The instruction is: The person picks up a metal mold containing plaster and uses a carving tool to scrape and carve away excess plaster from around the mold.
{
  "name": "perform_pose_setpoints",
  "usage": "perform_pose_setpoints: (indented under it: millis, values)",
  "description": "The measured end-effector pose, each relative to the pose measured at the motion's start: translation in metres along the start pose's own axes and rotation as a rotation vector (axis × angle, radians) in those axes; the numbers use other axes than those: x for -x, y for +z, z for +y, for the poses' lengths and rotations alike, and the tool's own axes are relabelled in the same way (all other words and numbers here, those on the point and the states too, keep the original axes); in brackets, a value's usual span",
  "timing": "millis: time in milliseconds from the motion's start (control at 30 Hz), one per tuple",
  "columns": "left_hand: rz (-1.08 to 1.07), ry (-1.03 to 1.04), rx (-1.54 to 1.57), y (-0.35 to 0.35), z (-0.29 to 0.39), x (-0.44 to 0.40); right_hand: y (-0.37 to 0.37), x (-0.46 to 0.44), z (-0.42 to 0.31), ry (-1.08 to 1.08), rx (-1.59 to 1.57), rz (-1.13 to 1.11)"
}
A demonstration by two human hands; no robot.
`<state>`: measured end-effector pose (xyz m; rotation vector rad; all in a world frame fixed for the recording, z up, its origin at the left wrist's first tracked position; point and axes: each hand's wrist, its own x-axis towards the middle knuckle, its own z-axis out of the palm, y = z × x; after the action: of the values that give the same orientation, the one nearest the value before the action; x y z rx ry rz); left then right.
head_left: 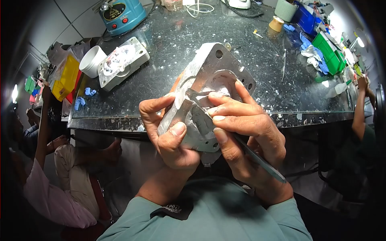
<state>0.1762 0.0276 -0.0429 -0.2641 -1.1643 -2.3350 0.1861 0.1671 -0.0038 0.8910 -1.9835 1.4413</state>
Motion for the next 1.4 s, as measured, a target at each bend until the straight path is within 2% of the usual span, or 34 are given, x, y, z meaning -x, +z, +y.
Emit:
perform_pose_setpoints:
  millis: [367, 500, 600, 733, 767, 800, 833, 900, 967, 1000, 1167, 1200, 1400]
  values:
    - [-0.012, 0.046, 0.009, -0.001, -0.001, 0.001, -0.012, -0.009, -0.011, 0.046, 0.019, -0.076]
    - [-0.038, 0.026, 0.021, -0.002, 0.000, 0.001, -0.012, -0.011, -0.011, -0.032, 0.142, -0.105]
    - [-0.064, 0.094, -0.065, -0.007, -0.007, -0.002, -0.009, -0.009, -0.008, -0.139, 0.289, -0.098]
    - [-0.071, -0.108, 0.029, -0.008, -0.007, -0.018, -0.010, -0.006, 0.001, -0.220, 0.318, 0.076]
    - [-0.076, -0.196, 0.044, -0.009, -0.005, -0.025, -0.018, -0.006, 0.001, -0.186, 0.293, 0.081]
    - [-0.145, -0.396, 0.058, -0.004, 0.008, -0.035, -0.026, -0.007, 0.002, -0.153, 0.268, 0.086]
    - [-0.194, -0.502, 0.095, -0.006, 0.008, -0.045, -0.034, -0.007, 0.002, -0.120, 0.243, 0.092]
    - [-0.318, -0.631, 0.216, -0.017, 0.004, -0.061, -0.049, -0.010, 0.015, -0.065, 0.116, 0.048]
    - [-0.339, -0.681, 0.249, -0.014, 0.005, -0.064, -0.060, -0.013, 0.028, -0.033, -0.017, -0.011]
    - [-0.337, -0.677, 0.265, -0.013, 0.005, -0.063, -0.065, -0.014, 0.033, -0.013, -0.083, -0.037]
    - [-0.420, -0.598, 0.180, -0.017, 0.007, -0.063, -0.077, -0.039, 0.034, -0.096, 0.048, -0.224]
    - [-0.371, -0.570, 0.100, -0.015, 0.008, -0.061, -0.079, -0.044, 0.034, -0.072, 0.014, -0.275]
    - [-0.413, -0.472, -0.011, -0.015, 0.008, -0.057, -0.088, -0.061, 0.047, 0.059, -0.201, -0.438]
